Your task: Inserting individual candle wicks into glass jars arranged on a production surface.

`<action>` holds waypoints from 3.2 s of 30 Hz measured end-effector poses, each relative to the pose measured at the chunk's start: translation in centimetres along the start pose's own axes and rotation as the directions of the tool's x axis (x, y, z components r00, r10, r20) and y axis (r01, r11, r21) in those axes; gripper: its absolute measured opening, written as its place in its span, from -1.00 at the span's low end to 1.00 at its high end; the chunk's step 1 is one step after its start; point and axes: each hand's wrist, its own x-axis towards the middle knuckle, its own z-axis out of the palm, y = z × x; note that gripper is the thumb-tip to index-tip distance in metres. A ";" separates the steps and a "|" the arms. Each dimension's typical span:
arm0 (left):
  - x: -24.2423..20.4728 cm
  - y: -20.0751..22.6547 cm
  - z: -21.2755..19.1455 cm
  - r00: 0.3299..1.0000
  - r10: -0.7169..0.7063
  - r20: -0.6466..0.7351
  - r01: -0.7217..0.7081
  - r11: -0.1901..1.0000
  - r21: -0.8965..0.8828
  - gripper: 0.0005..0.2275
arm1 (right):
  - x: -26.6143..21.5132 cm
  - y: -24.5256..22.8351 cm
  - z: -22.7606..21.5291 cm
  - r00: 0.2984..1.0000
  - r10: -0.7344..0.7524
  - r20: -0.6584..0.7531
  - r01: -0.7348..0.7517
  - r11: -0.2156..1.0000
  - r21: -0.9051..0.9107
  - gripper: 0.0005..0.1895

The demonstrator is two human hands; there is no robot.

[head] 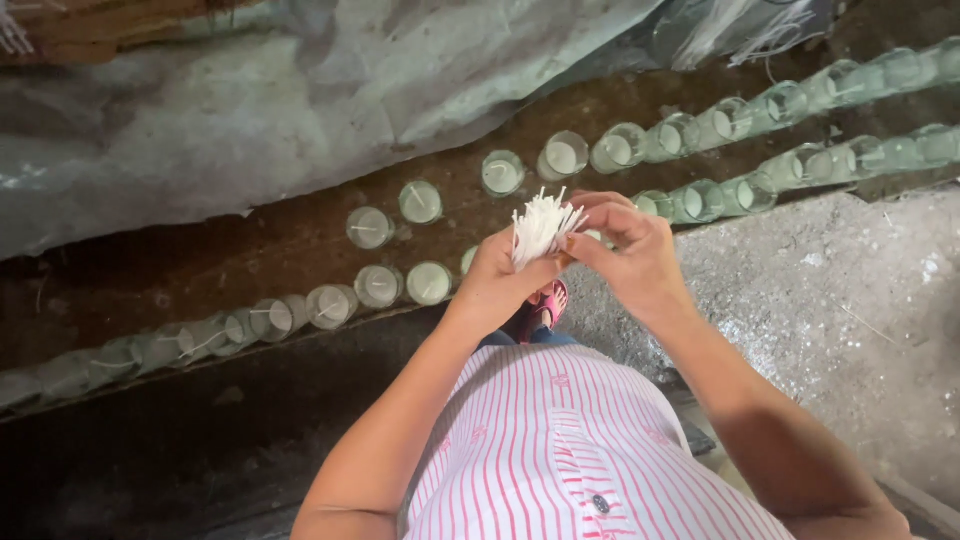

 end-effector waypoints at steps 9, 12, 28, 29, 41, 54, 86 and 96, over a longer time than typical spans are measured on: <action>0.2 0.3 1.5 0.999 -0.025 0.047 0.028 0.998 -0.049 -0.93 | -1.4 0.6 -2.0 0.995 -0.025 -0.097 0.033 0.996 0.077 -0.88; 0.3 -0.8 1.5 0.998 -0.054 0.039 0.055 0.998 -0.019 -0.94 | -1.6 0.4 -4.2 0.997 0.000 -0.076 -0.005 0.998 -0.065 -0.89; 0.2 1.0 0.1 0.999 -0.035 -0.010 0.036 0.989 0.143 -0.91 | -2.4 1.4 -6.5 0.965 -0.196 -0.173 0.127 0.930 -0.345 -0.97; 0.3 1.1 0.0 1.000 -0.026 -0.010 0.028 0.982 0.186 -0.91 | -2.2 3.4 -6.1 0.945 -0.310 -0.104 0.229 0.855 -0.465 -0.98; 0.5 0.2 -0.7 1.000 0.017 0.007 -0.018 0.990 0.137 -0.94 | -2.1 8.4 -2.9 0.869 -0.495 -0.007 0.358 0.637 -0.682 -0.93; 0.4 0.9 1.4 0.997 -0.059 0.057 0.052 0.992 0.113 -0.97 | -1.9 2.2 -3.0 0.989 -0.143 -0.044 0.126 0.956 -0.266 -0.71; 0.8 -3.8 9.7 0.986 -0.112 -0.124 0.110 0.994 -0.021 -0.90 | -2.3 1.2 -12.0 0.995 -0.057 0.079 0.056 0.998 0.023 -0.88; -0.9 -6.8 10.1 0.962 0.000 -0.272 0.011 0.999 0.038 -0.92 | -2.0 3.5 -15.4 0.980 -0.198 0.015 0.198 0.972 -0.130 -0.88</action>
